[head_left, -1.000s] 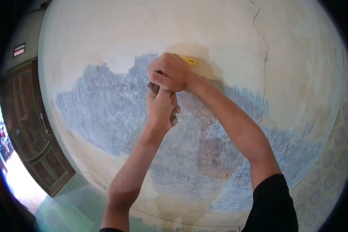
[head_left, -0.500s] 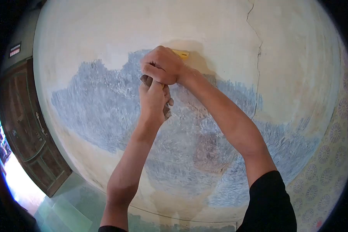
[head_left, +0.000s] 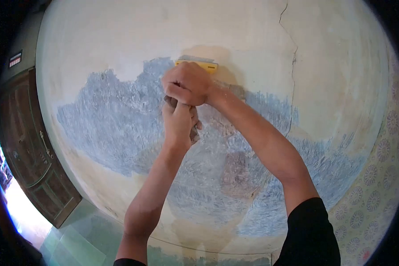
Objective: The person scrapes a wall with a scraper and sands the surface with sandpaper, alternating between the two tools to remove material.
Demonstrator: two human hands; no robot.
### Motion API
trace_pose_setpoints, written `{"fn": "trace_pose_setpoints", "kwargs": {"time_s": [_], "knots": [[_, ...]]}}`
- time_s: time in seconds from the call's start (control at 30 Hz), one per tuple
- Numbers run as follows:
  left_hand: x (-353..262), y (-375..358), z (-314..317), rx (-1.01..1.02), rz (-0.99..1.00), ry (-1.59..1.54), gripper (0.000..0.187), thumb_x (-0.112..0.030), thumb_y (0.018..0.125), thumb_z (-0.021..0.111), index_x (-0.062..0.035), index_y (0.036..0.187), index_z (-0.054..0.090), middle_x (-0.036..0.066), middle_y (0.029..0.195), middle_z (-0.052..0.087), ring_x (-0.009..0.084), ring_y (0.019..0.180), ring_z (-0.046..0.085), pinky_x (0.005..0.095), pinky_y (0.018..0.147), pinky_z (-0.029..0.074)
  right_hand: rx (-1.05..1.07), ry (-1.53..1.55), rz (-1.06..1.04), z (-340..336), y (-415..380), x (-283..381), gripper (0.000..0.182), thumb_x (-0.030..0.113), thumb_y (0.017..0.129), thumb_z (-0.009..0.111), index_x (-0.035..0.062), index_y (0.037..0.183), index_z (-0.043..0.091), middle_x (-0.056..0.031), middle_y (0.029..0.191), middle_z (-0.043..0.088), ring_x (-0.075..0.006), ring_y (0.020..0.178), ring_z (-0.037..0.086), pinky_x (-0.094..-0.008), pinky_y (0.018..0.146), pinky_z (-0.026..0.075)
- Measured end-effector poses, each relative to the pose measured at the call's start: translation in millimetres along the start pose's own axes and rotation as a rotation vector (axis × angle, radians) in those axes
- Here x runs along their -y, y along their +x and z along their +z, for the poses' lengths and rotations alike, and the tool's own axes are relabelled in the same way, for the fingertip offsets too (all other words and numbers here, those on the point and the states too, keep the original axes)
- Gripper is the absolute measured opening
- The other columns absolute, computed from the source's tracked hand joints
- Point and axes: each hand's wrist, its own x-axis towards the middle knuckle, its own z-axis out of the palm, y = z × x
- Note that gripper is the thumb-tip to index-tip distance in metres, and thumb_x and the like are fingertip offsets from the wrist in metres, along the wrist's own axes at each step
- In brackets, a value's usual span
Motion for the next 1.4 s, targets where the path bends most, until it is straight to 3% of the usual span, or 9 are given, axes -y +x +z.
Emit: {"fn": "trace_pose_setpoints", "kwargs": {"time_s": [0.1, 0.43, 0.5, 0.63, 0.73, 0.8, 1.2, 1.27, 1.4], "knots": [[-20.3, 4.7, 4.1, 0.003, 0.078, 0.019, 0.022, -0.028, 0.1, 0.05, -0.0117, 0.085, 0.047, -0.003, 0.059, 0.039, 0.0091, 0.045, 0.035, 0.0313, 0.045, 0.036, -0.026, 0.016, -0.015, -8.0, 16.4, -9.5, 0.032, 0.03, 0.08, 0.052, 0.0038, 0.062, 0.05, -0.013, 0.061, 0.052, -0.0338, 0.058, 0.052, -0.0427, 0.056, 0.042], [-9.9, 6.9, -4.4, -0.053, 0.017, -0.009, 0.027, -0.03, 0.099, 0.052, -0.0099, 0.084, 0.046, -0.003, 0.057, 0.039, 0.0081, 0.044, 0.034, 0.0306, 0.042, 0.039, -0.01, 0.037, 0.007, -1.1, 10.5, -5.7, 0.031, 0.027, 0.082, 0.052, 0.0046, 0.061, 0.05, -0.0137, 0.06, 0.052, -0.0346, 0.057, 0.052, -0.0424, 0.056, 0.042], [-7.3, 9.2, -5.4, 0.005, 0.078, -0.03, 0.026, -0.029, 0.099, 0.053, -0.0105, 0.083, 0.045, -0.003, 0.057, 0.039, 0.0079, 0.044, 0.034, 0.0302, 0.042, 0.039, 0.013, 0.025, 0.037, -0.8, 13.2, -5.8, 0.03, 0.031, 0.079, 0.052, 0.007, 0.064, 0.062, -0.016, 0.064, 0.062, -0.0366, 0.061, 0.06, -0.0473, 0.06, 0.048], [-13.4, 19.1, 2.6, -0.014, 0.095, -0.027, 0.017, -0.022, 0.098, 0.05, -0.0115, 0.085, 0.046, -0.003, 0.061, 0.04, 0.0093, 0.047, 0.037, 0.0303, 0.044, 0.037, 0.072, -0.054, 0.007, -9.7, 20.0, -9.7, 0.031, 0.031, 0.08, 0.051, 0.0077, 0.064, 0.064, -0.0158, 0.065, 0.063, -0.0359, 0.061, 0.06, -0.0464, 0.06, 0.048], [-7.1, 3.3, -8.6, -0.037, 0.052, 0.012, 0.019, -0.026, 0.098, 0.053, -0.0131, 0.086, 0.045, -0.004, 0.062, 0.04, 0.0086, 0.047, 0.037, 0.0298, 0.043, 0.036, 0.053, 0.0, 0.143, -7.6, 16.0, -1.0, 0.032, 0.033, 0.08, 0.052, 0.0083, 0.066, 0.065, -0.0154, 0.066, 0.063, -0.0359, 0.062, 0.061, -0.0461, 0.061, 0.049], [-9.1, 0.2, -5.7, 0.008, 0.002, -0.01, 0.025, -0.032, 0.1, 0.053, -0.0104, 0.091, 0.045, -0.003, 0.058, 0.04, 0.0076, 0.043, 0.034, 0.0298, 0.041, 0.038, 0.05, 0.047, 0.098, -4.0, 12.1, -3.8, 0.031, 0.034, 0.08, 0.052, 0.0089, 0.069, 0.067, -0.0157, 0.068, 0.064, -0.0366, 0.065, 0.061, -0.0459, 0.063, 0.049], [-20.7, 17.1, 1.6, 0.005, 0.047, 0.0, 0.025, -0.024, 0.098, 0.05, -0.0139, 0.077, 0.043, -0.003, 0.058, 0.038, 0.0089, 0.047, 0.034, 0.0309, 0.045, 0.035, 0.047, -0.067, 0.012, -13.4, 23.8, -11.7, 0.028, 0.031, 0.079, 0.053, 0.0084, 0.064, 0.06, -0.0155, 0.064, 0.06, -0.0379, 0.061, 0.058, -0.0478, 0.061, 0.047], [-15.8, 12.1, -3.2, -0.004, 0.065, 0.031, 0.027, -0.025, 0.099, 0.05, -0.0143, 0.075, 0.043, -0.004, 0.056, 0.036, 0.0093, 0.046, 0.034, 0.0309, 0.045, 0.035, -0.031, -0.005, 0.006, -3.6, 18.3, -6.6, 0.034, 0.03, 0.081, 0.05, 0.0039, 0.06, 0.045, -0.0148, 0.056, 0.048, -0.0337, 0.053, 0.046, -0.0428, 0.054, 0.04], [-11.7, 6.3, 8.2, 0.028, 0.086, -0.049, 0.027, -0.025, 0.099, 0.049, -0.0143, 0.075, 0.043, -0.004, 0.056, 0.036, 0.0094, 0.045, 0.032, 0.0309, 0.045, 0.035, 0.0, -0.039, 0.005, -8.0, 9.8, -7.9, 0.033, 0.029, 0.08, 0.051, 0.0043, 0.059, 0.045, -0.015, 0.058, 0.048, -0.0351, 0.055, 0.048, -0.0425, 0.055, 0.04]]}}
